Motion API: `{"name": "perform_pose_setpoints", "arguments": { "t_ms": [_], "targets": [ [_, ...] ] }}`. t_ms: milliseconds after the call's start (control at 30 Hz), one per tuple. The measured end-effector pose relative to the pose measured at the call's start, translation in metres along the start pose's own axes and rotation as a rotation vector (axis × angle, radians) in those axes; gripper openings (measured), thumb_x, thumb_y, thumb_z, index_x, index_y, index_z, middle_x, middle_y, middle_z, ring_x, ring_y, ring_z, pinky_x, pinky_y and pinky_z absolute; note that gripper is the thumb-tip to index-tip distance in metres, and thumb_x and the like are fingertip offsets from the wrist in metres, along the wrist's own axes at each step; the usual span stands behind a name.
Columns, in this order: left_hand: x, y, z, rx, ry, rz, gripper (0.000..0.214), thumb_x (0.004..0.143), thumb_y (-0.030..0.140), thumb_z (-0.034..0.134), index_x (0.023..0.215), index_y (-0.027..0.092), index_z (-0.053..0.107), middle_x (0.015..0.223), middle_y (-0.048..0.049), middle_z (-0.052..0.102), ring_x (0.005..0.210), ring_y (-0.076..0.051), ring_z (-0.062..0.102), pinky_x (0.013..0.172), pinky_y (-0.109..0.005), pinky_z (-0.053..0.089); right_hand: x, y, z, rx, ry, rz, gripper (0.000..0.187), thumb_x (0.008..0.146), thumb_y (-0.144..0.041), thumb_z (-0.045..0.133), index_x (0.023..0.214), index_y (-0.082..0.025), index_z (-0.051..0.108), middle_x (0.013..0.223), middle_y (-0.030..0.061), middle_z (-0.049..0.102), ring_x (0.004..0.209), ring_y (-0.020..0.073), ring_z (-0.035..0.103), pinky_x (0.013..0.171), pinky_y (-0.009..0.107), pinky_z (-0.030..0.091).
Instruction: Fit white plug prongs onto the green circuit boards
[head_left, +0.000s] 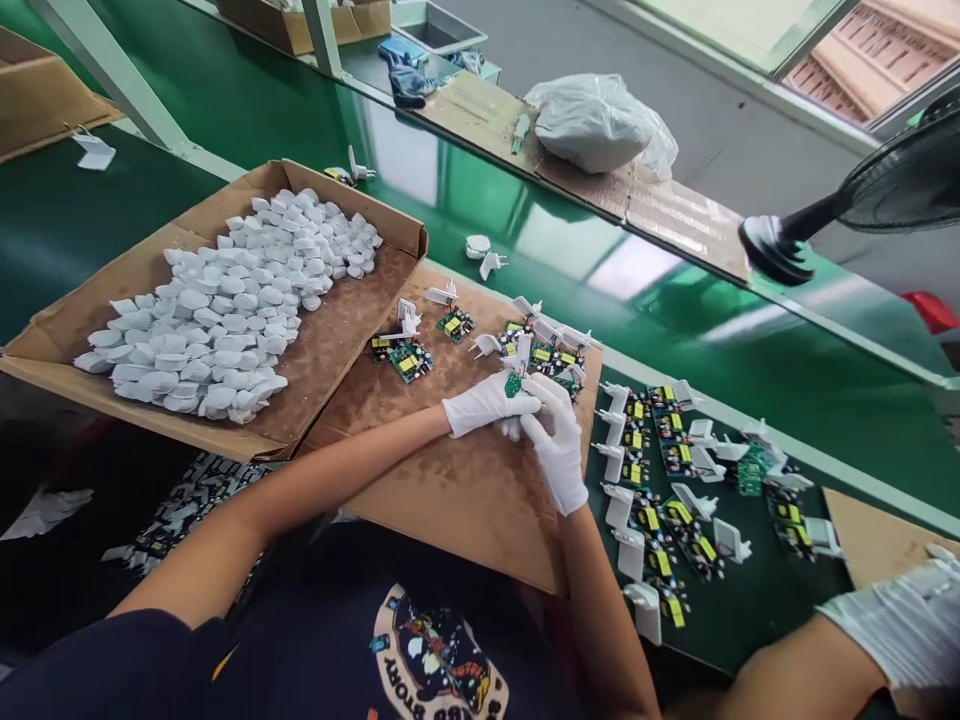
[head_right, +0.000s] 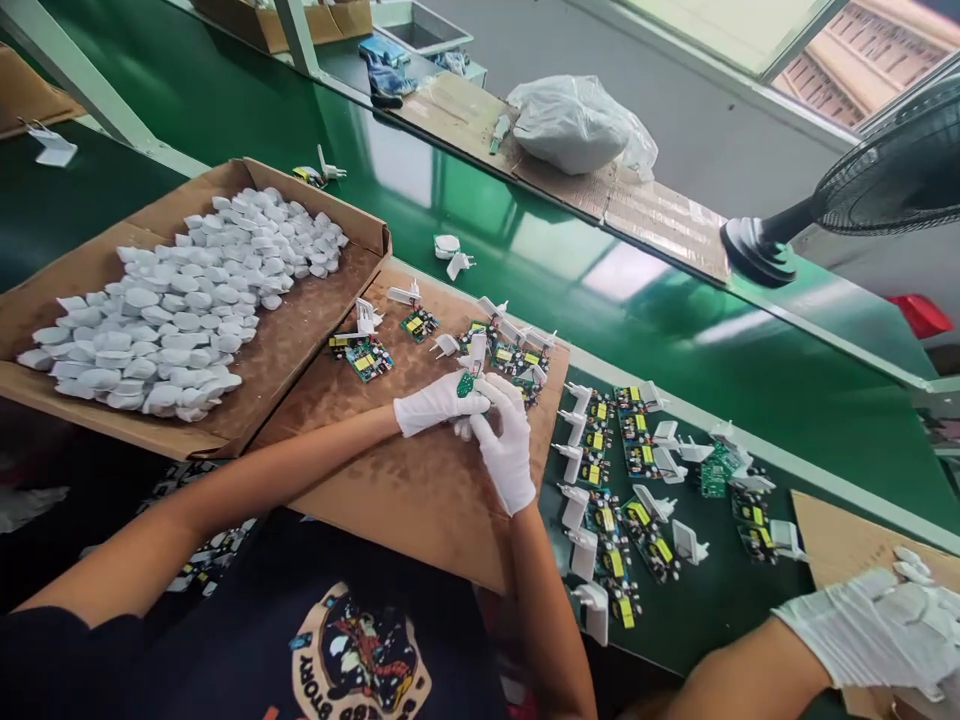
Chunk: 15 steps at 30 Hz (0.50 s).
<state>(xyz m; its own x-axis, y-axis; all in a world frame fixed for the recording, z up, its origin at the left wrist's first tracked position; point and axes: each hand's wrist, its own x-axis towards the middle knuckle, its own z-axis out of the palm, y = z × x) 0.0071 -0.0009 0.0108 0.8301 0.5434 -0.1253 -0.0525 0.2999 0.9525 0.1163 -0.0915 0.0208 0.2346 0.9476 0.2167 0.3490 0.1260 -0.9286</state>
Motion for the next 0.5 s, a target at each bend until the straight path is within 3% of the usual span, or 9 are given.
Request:
{"name": "perform_pose_setpoints", "arguments": {
  "t_ms": [133,200,333,500],
  "targets": [
    [-0.005,0.006,0.000,0.093,0.113,-0.016,0.022,0.076,0.033,0.058,0.075,0.014,0.046,0.049,0.0037,0.052,0.032,-0.005,0.044,0.033,-0.015,0.030,0.002,0.001,-0.009,0.518,0.132,0.221,0.025,0.083,-0.034,0.049,0.099,-0.025,0.065,0.115,0.0041,0.060,0.107,0.0198,0.055,0.091,0.039,0.046],
    [-0.006,0.006,-0.003,0.122,0.190,-0.011,0.018,0.076,0.029,0.057,0.081,0.015,0.047,0.054,0.0046,0.054,0.034,-0.004,0.042,0.034,-0.016,0.030,0.004,0.003,-0.015,0.583,0.203,0.280,0.024,0.084,-0.036,0.048,0.091,-0.023,0.066,0.094,0.0022,0.065,0.088,0.0152,0.060,0.079,0.033,0.048],
    [-0.004,0.001,-0.003,0.144,0.314,0.065,0.018,0.077,0.029,0.055,0.082,0.014,0.048,0.062,0.0034,0.053,0.043,-0.005,0.046,0.043,-0.018,0.038,0.004,0.002,-0.012,0.337,0.155,0.377,0.030,0.084,-0.041,0.049,0.096,-0.018,0.065,0.065,-0.0013,0.059,0.057,0.0090,0.050,0.054,0.023,0.040],
    [-0.006,-0.007,0.003,0.267,0.375,0.190,0.021,0.080,0.032,0.052,0.084,0.012,0.052,0.074,-0.0018,0.058,0.065,-0.010,0.053,0.062,-0.020,0.043,-0.003,0.002,0.008,0.070,-0.027,0.333,0.040,0.081,-0.049,0.054,0.106,-0.018,0.056,0.073,-0.0004,0.059,0.058,0.0101,0.048,0.054,0.023,0.040]
  ]
}}
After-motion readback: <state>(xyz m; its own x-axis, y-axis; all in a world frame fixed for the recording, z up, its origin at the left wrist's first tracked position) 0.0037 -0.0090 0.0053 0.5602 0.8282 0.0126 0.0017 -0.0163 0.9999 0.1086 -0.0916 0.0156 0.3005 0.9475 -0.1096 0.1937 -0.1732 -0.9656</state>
